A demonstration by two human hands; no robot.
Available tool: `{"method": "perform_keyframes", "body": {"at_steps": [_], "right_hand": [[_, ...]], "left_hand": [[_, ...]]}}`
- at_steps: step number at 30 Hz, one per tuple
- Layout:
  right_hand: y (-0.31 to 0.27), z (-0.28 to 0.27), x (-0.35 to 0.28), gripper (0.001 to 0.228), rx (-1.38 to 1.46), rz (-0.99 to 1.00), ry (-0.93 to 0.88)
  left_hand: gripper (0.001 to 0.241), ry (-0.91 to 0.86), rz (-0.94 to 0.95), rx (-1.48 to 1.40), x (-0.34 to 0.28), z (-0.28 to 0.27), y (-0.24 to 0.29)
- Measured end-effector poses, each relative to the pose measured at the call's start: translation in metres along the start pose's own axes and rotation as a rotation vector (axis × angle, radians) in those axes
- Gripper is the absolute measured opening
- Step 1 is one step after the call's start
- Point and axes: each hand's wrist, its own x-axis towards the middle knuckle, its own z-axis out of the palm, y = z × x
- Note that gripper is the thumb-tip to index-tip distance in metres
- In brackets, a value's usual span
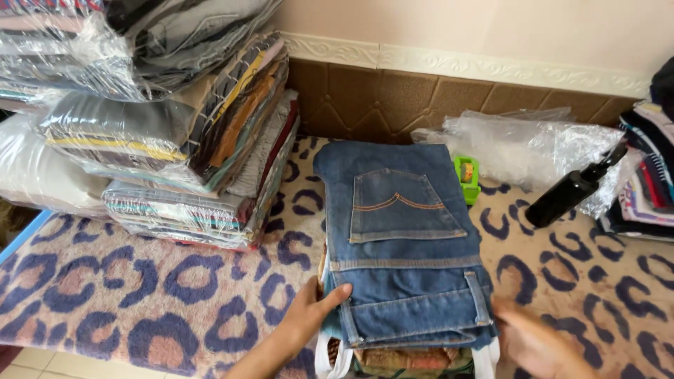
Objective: The person folds a patterned cloth, a black garment, a patterned shirt, a white top, a light blue t-shirt, and multiple pairs of jeans on a leopard-print surface. The items are stacked neatly as they are folded.
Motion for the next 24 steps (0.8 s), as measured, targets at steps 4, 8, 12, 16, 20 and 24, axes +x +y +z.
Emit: {"method": "perform_keyframes", "body": {"at_steps": [4, 8, 12, 16, 20, 24], "right_hand": [[-0.011, 0.040, -0.037, 0.057, 0.004, 0.072, -0.008], [-0.006, 0.020, -0.024, 0.100, -0.263, -0.047, -0.271], [-0.014, 0.062, -0.049, 0.051, -0.120, 0.018, -0.010], [0.001, 0.068, -0.047, 0.050, -0.068, -0.003, -0.042], [0.039, -0.001, 0.036, 0.099, -0.662, -0.110, -0.310], [0.024, 0.002, 0.022, 0.077, -0.583, -0.298, -0.627]], "left_hand": [[0.092, -0.079, -0.045, -0.054, -0.010, -0.005, 0.014], [0.084, -0.129, -0.022, -0.062, -0.011, -0.006, 0.021], [0.084, -0.114, -0.013, -0.030, -0.013, -0.010, 0.029], [0.068, -0.016, 0.039, 0.046, -0.018, -0.023, 0.049], [0.076, 0.017, 0.010, 0.014, -0.015, -0.034, 0.041], [0.090, -0.047, 0.011, 0.345, -0.012, -0.057, 0.060]]}}
